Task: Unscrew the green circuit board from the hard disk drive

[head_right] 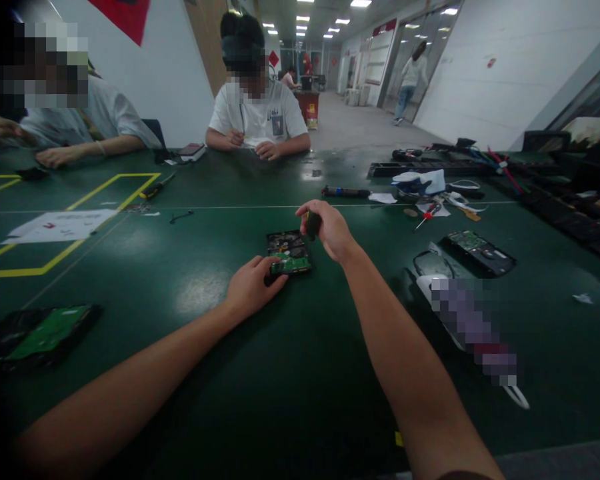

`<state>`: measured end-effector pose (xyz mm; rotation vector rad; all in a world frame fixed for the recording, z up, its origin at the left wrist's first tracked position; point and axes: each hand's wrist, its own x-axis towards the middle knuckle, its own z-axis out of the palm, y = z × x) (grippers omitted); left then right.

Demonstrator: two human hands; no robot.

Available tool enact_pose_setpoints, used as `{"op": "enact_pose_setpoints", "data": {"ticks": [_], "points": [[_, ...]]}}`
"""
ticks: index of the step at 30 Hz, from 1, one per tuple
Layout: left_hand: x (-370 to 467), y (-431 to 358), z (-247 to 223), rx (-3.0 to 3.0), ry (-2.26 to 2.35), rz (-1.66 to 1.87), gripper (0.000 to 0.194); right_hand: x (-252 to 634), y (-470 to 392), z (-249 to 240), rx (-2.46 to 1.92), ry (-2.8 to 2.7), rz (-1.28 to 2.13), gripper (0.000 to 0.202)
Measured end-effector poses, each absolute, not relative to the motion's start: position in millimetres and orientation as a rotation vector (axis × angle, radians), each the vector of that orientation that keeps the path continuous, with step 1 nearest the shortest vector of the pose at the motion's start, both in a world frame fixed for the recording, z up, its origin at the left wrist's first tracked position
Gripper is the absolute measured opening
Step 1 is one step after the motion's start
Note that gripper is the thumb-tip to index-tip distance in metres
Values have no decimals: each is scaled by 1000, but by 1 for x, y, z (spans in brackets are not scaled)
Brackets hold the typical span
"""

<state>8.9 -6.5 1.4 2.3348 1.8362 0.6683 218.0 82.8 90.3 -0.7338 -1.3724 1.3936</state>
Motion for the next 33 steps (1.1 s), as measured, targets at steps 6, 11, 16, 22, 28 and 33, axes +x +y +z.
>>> {"op": "enact_pose_setpoints", "data": {"ticks": [6, 11, 16, 22, 28, 33], "points": [[9, -7, 2, 2338, 1841, 676, 45, 218, 84, 88, -722, -1406, 1331, 18], [9, -6, 0, 2326, 1852, 659, 45, 213, 80, 87, -678, -1319, 1428, 16], [9, -6, 0, 2335, 1848, 683, 45, 213, 76, 91, -615, -1379, 1528, 16], [9, -7, 0, 2343, 1846, 696, 45, 215, 76, 94, -596, -1412, 1539, 34], [9, -6, 0, 2339, 1844, 689, 44, 219, 77, 95, -626, -1403, 1533, 30], [9, -7, 0, 2337, 1839, 686, 45, 219, 79, 93, -651, -1440, 1442, 23]]}}
